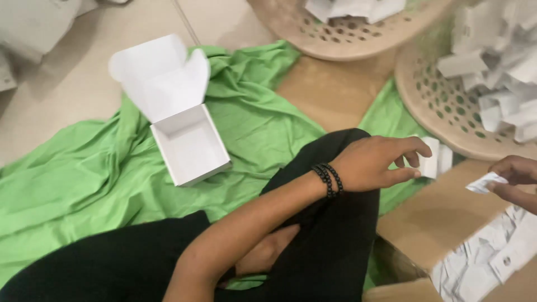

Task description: The person assembles cardboard boxes and places product manuals and inserts inside.

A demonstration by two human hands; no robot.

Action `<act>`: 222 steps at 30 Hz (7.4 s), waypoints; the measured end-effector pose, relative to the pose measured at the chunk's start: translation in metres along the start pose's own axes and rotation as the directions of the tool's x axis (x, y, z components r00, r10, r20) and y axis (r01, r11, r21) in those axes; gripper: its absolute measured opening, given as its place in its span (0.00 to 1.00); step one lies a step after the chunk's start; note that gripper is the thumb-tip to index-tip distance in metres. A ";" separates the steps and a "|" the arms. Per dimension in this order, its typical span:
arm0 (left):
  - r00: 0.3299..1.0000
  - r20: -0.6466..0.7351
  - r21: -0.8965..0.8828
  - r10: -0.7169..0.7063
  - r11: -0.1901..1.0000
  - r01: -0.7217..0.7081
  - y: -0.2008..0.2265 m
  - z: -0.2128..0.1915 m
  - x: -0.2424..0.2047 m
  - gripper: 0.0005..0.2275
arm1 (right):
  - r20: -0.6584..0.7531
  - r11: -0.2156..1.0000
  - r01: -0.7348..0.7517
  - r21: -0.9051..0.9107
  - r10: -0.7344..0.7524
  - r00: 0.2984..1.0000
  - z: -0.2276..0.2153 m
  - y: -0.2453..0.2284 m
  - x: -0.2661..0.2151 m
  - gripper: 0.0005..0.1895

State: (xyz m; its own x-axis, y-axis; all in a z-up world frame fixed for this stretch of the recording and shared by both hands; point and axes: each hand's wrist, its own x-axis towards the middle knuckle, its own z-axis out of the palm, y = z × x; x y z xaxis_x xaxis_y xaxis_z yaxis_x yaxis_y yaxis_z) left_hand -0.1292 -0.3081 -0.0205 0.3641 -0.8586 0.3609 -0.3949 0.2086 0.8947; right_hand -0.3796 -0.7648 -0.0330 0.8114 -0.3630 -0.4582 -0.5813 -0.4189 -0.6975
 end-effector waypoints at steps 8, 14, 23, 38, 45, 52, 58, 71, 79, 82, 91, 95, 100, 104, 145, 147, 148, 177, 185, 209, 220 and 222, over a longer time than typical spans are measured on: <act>0.945 0.287 -0.139 0.158 0.983 -0.122 0.040 0.110 0.022 0.20 | -0.002 0.306 -0.332 -0.892 0.733 0.681 0.018 -0.028 -0.075 0.18; 0.956 0.292 -0.028 0.029 0.999 -0.021 0.033 0.107 0.023 0.18 | -0.167 0.619 -0.240 -0.748 0.174 0.970 0.043 -0.064 -0.039 0.20; 0.998 0.047 0.117 -0.051 0.992 0.045 0.006 0.073 0.051 0.15 | -0.165 0.644 -0.206 -0.737 0.124 0.978 0.129 -0.095 0.087 0.31; 0.972 -0.175 0.040 -0.154 0.986 0.163 -0.021 -0.023 0.030 0.12 | -0.096 0.751 -0.032 -0.659 -0.041 0.995 0.156 -0.127 0.136 0.34; 0.975 -0.124 0.045 -0.182 0.981 0.189 0.009 0.025 0.028 0.13 | -0.254 0.812 0.013 -0.584 -0.197 0.947 0.110 -0.192 0.046 0.27; 0.988 0.150 -0.055 -0.044 0.997 0.053 0.046 0.129 0.041 0.13 | -0.405 0.993 0.119 -0.014 -0.114 0.907 0.056 -0.068 -0.069 0.07; 0.927 0.360 0.159 0.105 0.972 -0.172 0.052 0.200 0.026 0.12 | -0.569 0.974 -0.178 -0.138 0.069 0.819 0.097 0.070 -0.062 0.14; 0.905 0.425 0.444 -0.022 0.876 -0.187 0.046 0.219 0.023 0.15 | -0.500 0.786 -0.438 -0.435 0.193 0.844 0.120 0.046 -0.055 0.19; 0.969 0.037 -0.169 -0.243 0.954 0.246 0.041 0.226 0.077 0.29 | -0.539 0.711 0.377 0.593 0.002 0.842 0.080 -0.006 -0.093 0.18; 0.908 0.033 -0.234 -0.417 0.880 0.413 0.027 0.232 0.088 0.21 | -0.459 0.530 0.467 0.707 -0.159 0.874 0.092 0.009 -0.080 0.17; 0.802 -0.103 -0.589 -0.589 0.686 0.427 0.015 0.237 0.082 0.08 | -0.468 0.985 -0.117 -0.128 0.044 0.882 0.175 0.075 -0.018 0.28; 0.829 -0.114 -0.391 -0.547 0.792 0.469 0.025 0.232 0.080 0.09 | -0.424 1.000 0.007 -0.017 -0.014 0.906 0.206 0.087 0.009 0.21; 0.899 -0.163 -0.282 -0.407 0.892 0.353 0.026 0.232 0.078 0.08 | -0.549 0.954 -0.176 -0.241 0.016 0.836 0.189 0.089 -0.003 0.25; 0.897 -0.178 -0.339 -0.404 0.881 0.329 0.026 0.233 0.079 0.08 | -0.619 0.993 -0.081 0.083 0.115 0.777 0.137 0.084 -0.034 0.12; 0.926 -0.260 -0.160 -0.272 0.958 0.237 0.006 0.237 0.072 0.16 | -0.566 0.954 -0.299 0.033 0.265 0.781 0.091 0.007 -0.087 0.11; 0.925 -0.321 -0.167 -0.203 0.974 0.156 -0.006 0.240 0.070 0.16 | -0.684 0.966 -0.144 0.213 0.253 0.685 0.084 -0.034 -0.094 0.08; 0.889 -0.354 -0.360 -0.290 0.920 0.157 -0.012 0.243 0.070 0.16 | -0.626 0.903 0.137 0.406 0.166 0.762 0.082 -0.049 -0.098 0.07; 0.469 -0.842 -0.288 -0.267 0.957 0.026 -0.020 -0.140 -0.083 0.15 | -0.017 0.407 0.678 0.613 -0.850 0.526 0.368 -0.385 0.086 0.39; 0.061 -0.902 -0.345 -0.427 0.799 0.492 -0.012 -0.206 -0.240 0.11 | 0.390 0.670 0.161 0.725 -0.592 0.705 0.507 -0.407 0.079 0.35; 0.871 -0.419 -0.073 -0.256 0.966 0.249 -0.075 -0.015 0.037 0.09 | -0.597 0.777 0.127 -0.616 -0.566 0.569 0.245 -0.086 0.211 0.40; 0.827 -0.561 0.436 -0.044 0.833 0.341 -0.036 -0.116 -0.058 0.17 | -0.157 0.516 0.420 0.747 -0.478 0.864 0.268 -0.266 0.174 0.21; 0.828 -0.551 0.608 0.105 0.731 0.311 -0.016 -0.140 -0.079 0.21 | 0.018 0.436 0.313 0.844 -0.606 0.795 0.300 -0.296 0.172 0.22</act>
State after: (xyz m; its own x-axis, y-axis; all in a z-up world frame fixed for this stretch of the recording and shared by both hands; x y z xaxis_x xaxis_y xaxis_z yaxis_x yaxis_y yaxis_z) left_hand -0.0336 -0.1785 -0.0266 0.7244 -0.4311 0.5379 -0.6878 -0.3994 0.6061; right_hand -0.0491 -0.4538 -0.0704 0.9986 -0.0200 0.0481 0.0521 0.4057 -0.9125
